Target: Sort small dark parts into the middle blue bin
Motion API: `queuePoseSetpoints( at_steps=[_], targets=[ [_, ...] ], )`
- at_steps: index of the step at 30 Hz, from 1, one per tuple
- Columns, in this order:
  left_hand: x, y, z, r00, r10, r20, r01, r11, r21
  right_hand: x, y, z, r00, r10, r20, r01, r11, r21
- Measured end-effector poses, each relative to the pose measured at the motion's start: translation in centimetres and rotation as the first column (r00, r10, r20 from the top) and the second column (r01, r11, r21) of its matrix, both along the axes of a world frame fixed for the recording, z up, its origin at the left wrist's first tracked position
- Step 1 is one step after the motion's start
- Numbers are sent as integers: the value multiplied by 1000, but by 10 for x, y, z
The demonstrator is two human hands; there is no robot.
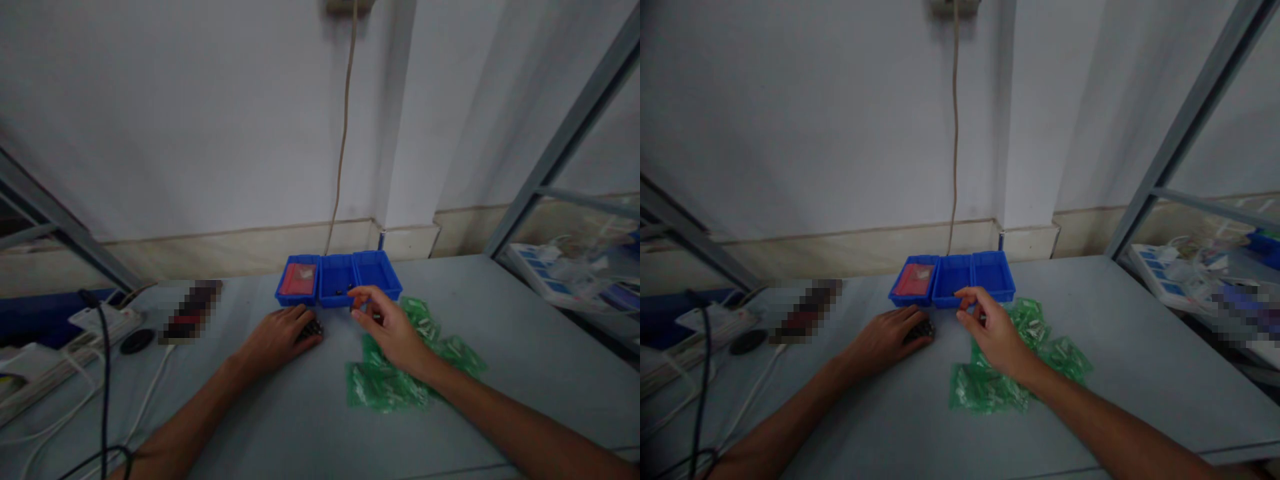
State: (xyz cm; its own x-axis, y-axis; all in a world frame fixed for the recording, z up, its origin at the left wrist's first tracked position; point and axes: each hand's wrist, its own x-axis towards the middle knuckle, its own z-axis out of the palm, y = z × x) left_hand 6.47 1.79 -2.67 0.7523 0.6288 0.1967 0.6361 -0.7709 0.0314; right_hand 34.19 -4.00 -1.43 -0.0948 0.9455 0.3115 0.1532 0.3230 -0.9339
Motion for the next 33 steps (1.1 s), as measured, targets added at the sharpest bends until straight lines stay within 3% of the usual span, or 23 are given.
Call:
queuePoseSetpoints(
  at_steps=[4,9,18,25,30,33],
  targets=[
    [0,0,0,1000,7,-11,-7,1000,-2,0,-4,-2,980,-78,180,48,985,167],
    [-1,1,-2,1000,-1,28,2,1000,-15,1,-3,-4,973,-97,208,49,973,224],
    [-1,0,-1,1000,9,24,-9,1000,-4,-1,2,1,996,-57,-73,56,998,-15],
    [1,-2,3,1000,17,-19,-17,1000,-3,2,7,2,937,-32,-348,-75,954,-289],
    [1,-2,3,999,17,-29,-17,1000,-5,2,7,3,903,-44,-427,-108,940,-324],
    [0,0,1,999,13,-31,-13,1000,-2,1,7,2,941,-51,-335,-40,964,-262]
  ],
)
